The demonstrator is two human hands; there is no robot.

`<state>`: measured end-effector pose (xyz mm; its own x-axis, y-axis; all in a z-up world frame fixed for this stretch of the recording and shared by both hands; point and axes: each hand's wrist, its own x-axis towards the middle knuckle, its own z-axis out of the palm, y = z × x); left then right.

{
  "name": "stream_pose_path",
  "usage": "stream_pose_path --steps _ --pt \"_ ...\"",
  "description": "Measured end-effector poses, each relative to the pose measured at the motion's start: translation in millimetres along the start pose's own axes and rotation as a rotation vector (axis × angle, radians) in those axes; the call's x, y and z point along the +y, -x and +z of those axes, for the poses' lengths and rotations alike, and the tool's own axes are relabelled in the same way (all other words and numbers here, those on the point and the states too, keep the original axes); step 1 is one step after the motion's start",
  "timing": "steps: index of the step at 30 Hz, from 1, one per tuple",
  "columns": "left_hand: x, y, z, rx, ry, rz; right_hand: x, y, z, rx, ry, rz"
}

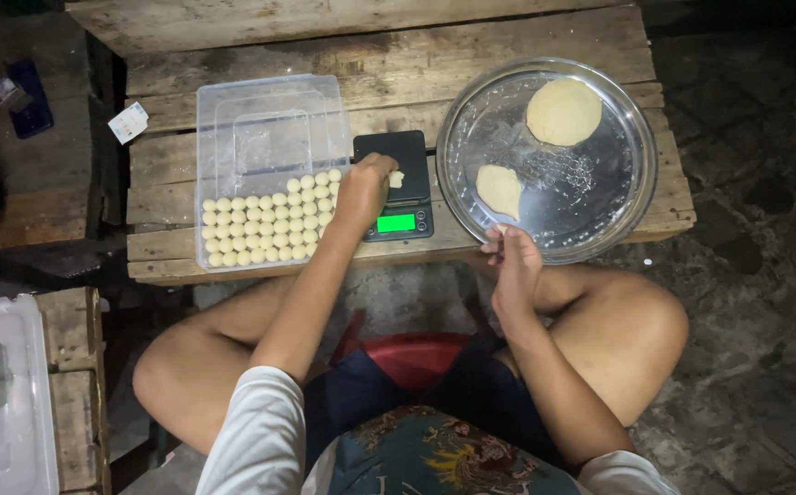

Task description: The person sits at a wooden table and repeatedly takes small pieces of dough from a larger mass on a metal tray. They weigh each piece on a digital scale, adjust the weight by adding or removing small amounts, and then roll the dough into a ball. The finished dough balls are placed into a clear plastic container.

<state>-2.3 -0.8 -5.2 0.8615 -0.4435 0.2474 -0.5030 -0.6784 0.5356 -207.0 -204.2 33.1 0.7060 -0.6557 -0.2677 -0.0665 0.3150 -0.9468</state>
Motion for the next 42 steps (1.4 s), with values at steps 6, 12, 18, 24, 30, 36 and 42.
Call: stream_pose_path --steps 6,12,18,24,30,36,42 --pt "11.1 -2.5 -8.3 -0.038 0.134 -0.008 -9.3 4.6 4.0 0.009 -0.020 -0.005" --pt "2.2 -2.8 4.8 -0.032 0.088 0.041 -16.1 10.3 5.6 0.014 -0.007 -0.035" --pt "-13.6 0.5 21.0 -0.012 -0.151 0.161 -13.0 10.2 4.6 -0.017 -0.026 -0.031" --pt "7.3 -1.6 8.9 0.086 -0.308 0.240 -18.6 14.7 7.5 -0.026 0.024 -0.021" --pt "27.3 -1.2 -18.9 0.240 -0.338 0.243 -13.2 7.2 0.2 -0.043 -0.051 -0.054" --pt "51.6 68.3 -56.3 0.269 -0.098 0.113 -17.0 -11.2 -23.6 -0.010 -0.208 -0.090" --pt "83.9 195.3 -49.9 0.099 0.168 -0.099 -8.0 -41.7 -45.0 0.097 -0.166 -0.099"
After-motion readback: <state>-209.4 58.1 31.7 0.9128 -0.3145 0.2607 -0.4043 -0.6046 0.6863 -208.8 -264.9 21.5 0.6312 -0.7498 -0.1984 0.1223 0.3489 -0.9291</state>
